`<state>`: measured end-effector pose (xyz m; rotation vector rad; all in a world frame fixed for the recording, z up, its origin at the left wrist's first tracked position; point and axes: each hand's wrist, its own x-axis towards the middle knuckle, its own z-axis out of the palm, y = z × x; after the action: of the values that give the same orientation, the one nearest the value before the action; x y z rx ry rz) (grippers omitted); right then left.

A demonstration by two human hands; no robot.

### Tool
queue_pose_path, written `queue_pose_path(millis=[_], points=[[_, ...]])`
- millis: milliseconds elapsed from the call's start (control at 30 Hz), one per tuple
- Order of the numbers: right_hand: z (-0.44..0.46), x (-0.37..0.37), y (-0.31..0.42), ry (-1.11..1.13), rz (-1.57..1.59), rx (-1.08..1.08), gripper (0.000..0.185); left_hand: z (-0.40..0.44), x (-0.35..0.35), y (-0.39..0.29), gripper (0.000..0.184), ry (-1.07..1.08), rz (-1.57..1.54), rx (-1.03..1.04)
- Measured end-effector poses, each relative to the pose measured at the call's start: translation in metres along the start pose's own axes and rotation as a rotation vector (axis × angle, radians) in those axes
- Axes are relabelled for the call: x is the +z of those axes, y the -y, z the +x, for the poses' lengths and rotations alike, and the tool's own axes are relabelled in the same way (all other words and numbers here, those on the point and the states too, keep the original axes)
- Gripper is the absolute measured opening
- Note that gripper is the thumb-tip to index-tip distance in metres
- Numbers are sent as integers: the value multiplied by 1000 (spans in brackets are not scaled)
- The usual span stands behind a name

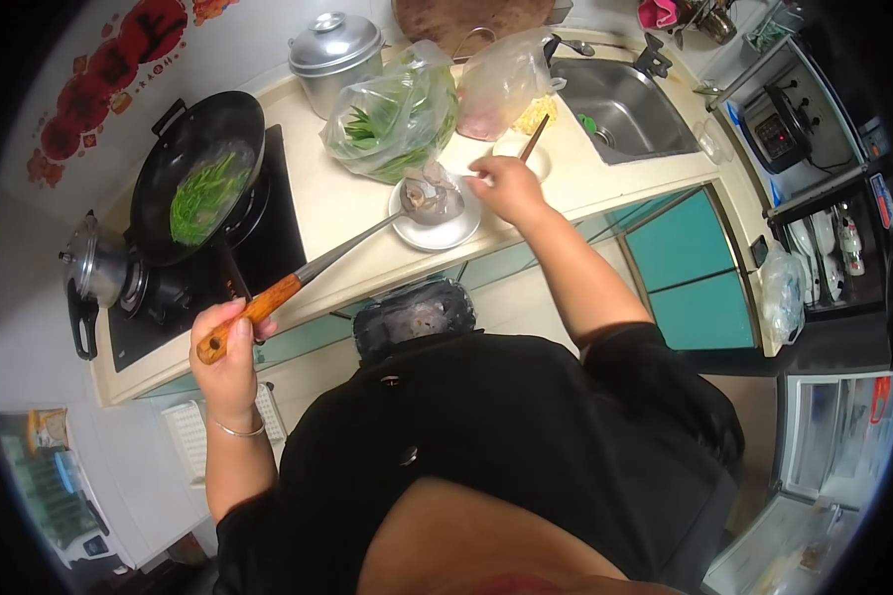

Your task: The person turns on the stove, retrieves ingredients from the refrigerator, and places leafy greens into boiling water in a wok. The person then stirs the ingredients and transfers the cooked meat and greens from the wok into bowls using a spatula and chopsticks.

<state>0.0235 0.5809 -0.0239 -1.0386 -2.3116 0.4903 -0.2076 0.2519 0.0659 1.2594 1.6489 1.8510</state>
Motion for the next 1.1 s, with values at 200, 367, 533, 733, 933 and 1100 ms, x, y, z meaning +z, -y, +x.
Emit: queue_pose_path(millis=[200,367,533,733,933,1100], points=[[32,49,19,273,-57,126,34,-15,22,-10,16,-42,100,9],[29,63,17,308,16,224,33,-26,33,-18,19,-37,73,-21],[25,54,16,344,64,218,34,-29,44,-23,19,-53,98,-39],[22,31,-5,244,137,156,32,-29,45,-19,18,-28,157,-46],[41,-12,-62,61,18,418,28,-29,46,-17,17,-76,132,-75],[46,-2,-84,70,-57,541,34,-29,45,-16,20,-57,116,-76]])
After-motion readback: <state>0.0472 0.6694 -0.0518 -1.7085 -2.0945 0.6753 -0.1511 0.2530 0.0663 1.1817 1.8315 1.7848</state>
